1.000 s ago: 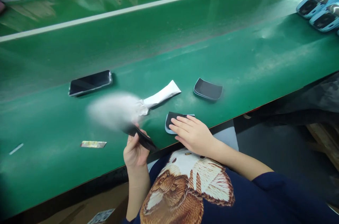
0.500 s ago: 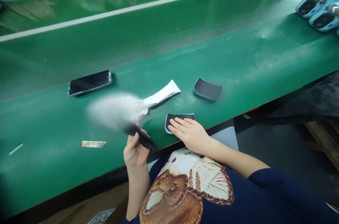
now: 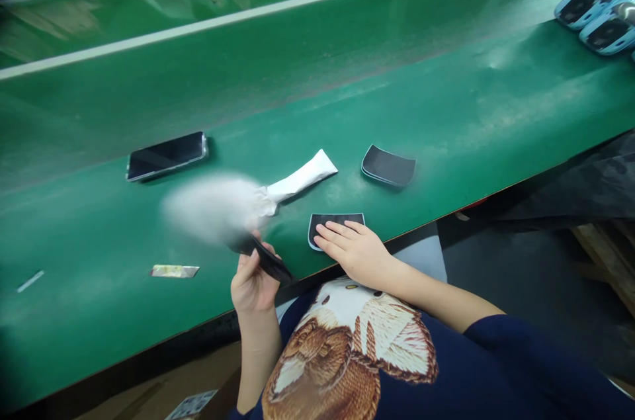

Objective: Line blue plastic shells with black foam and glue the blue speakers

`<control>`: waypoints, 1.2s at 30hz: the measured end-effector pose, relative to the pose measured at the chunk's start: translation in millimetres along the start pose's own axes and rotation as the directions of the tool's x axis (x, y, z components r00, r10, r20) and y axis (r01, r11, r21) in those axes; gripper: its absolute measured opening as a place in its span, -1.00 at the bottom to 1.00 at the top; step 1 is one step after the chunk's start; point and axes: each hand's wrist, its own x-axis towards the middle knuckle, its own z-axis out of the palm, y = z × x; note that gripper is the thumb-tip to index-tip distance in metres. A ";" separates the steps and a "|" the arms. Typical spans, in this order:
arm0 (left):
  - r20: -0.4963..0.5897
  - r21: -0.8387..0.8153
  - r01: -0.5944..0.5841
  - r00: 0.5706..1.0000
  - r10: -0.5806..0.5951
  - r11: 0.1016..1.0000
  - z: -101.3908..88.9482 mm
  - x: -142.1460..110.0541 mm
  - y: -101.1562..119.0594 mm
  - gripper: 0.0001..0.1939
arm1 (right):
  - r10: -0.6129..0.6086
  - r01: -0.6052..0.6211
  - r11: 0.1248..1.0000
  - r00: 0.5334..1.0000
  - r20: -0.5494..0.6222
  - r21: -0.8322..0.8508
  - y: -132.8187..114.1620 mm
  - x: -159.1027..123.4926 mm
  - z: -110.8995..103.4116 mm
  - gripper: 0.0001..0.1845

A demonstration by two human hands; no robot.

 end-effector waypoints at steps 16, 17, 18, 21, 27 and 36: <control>0.008 0.002 0.036 0.999 -0.036 0.999 -4.9 1.6 1.5 -0.45 | 0.069 -0.066 0.998 0.978 -0.197 0.023 -5.0 -3.9 -15.1 -0.69; 0.009 0.000 0.038 0.999 -0.038 0.999 -5.8 1.9 1.4 -0.46 | 0.120 -0.110 0.992 0.965 -0.235 0.056 -2.3 -5.2 -19.0 -0.64; 0.011 -0.005 0.037 0.999 -0.037 0.999 -6.6 2.2 1.2 -0.47 | 0.182 -0.163 0.983 0.946 -0.270 0.089 0.9 -6.6 -22.6 -0.58; 0.019 -0.023 0.024 1.000 -0.024 0.999 -8.5 3.2 0.8 -0.49 | 0.317 -0.286 0.946 0.918 -0.239 0.153 10.8 -10.1 -28.6 -0.31; 0.042 -0.037 0.051 0.998 -0.049 0.998 -14.0 5.6 2.1 -0.41 | 0.341 -0.351 0.925 0.936 0.090 0.144 14.1 -7.5 -26.2 0.06; 0.093 -0.067 0.038 0.995 -0.031 0.997 -24.2 11.6 5.7 -0.39 | 0.288 -0.293 0.944 0.956 0.056 0.152 7.9 -0.8 -25.6 -0.09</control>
